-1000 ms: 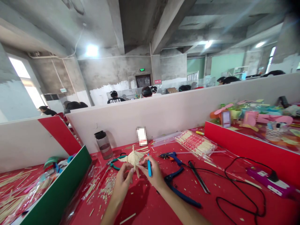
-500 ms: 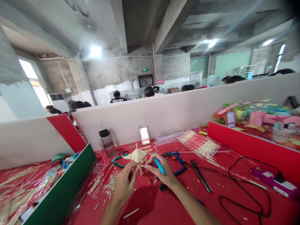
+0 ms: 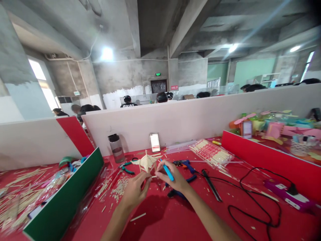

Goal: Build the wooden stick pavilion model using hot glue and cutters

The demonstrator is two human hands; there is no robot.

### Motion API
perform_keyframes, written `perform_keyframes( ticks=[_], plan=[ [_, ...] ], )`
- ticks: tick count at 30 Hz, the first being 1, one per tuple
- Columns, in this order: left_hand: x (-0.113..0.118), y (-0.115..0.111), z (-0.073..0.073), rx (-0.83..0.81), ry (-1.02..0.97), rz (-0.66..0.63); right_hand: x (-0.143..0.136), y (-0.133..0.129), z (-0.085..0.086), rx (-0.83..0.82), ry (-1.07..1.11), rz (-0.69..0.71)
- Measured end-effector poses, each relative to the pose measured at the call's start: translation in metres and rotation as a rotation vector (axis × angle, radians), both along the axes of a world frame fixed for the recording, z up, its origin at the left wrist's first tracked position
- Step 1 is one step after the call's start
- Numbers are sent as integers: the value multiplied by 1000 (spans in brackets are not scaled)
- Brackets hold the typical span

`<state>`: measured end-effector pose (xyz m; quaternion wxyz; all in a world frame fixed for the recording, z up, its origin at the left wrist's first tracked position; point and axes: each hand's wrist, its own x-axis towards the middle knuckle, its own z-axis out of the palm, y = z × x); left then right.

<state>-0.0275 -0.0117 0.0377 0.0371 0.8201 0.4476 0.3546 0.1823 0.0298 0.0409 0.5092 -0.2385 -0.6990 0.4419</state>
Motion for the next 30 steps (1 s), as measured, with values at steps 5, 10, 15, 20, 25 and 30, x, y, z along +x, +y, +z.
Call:
perform_keyframes(
  ticks=[5,10,15,20,25,30],
  plan=[
    [0,2,-2,-3,2,13,27,21,-8,174,-306,-231],
    [0,5,-7,-8,127,-12,33,35,-33,190,-880,-465],
    [1,10,-15,-50,193,-97,20,38,-51,148,-965,-464],
    [6,10,-20,-43,29,-113,40,28,-33,185,-991,-392],
    [16,6,-22,-53,-243,-28,74,0,-31,-15,-1160,-206],
    [25,7,-26,-96,-406,42,78,-20,-35,73,-1186,-294]
  ],
)
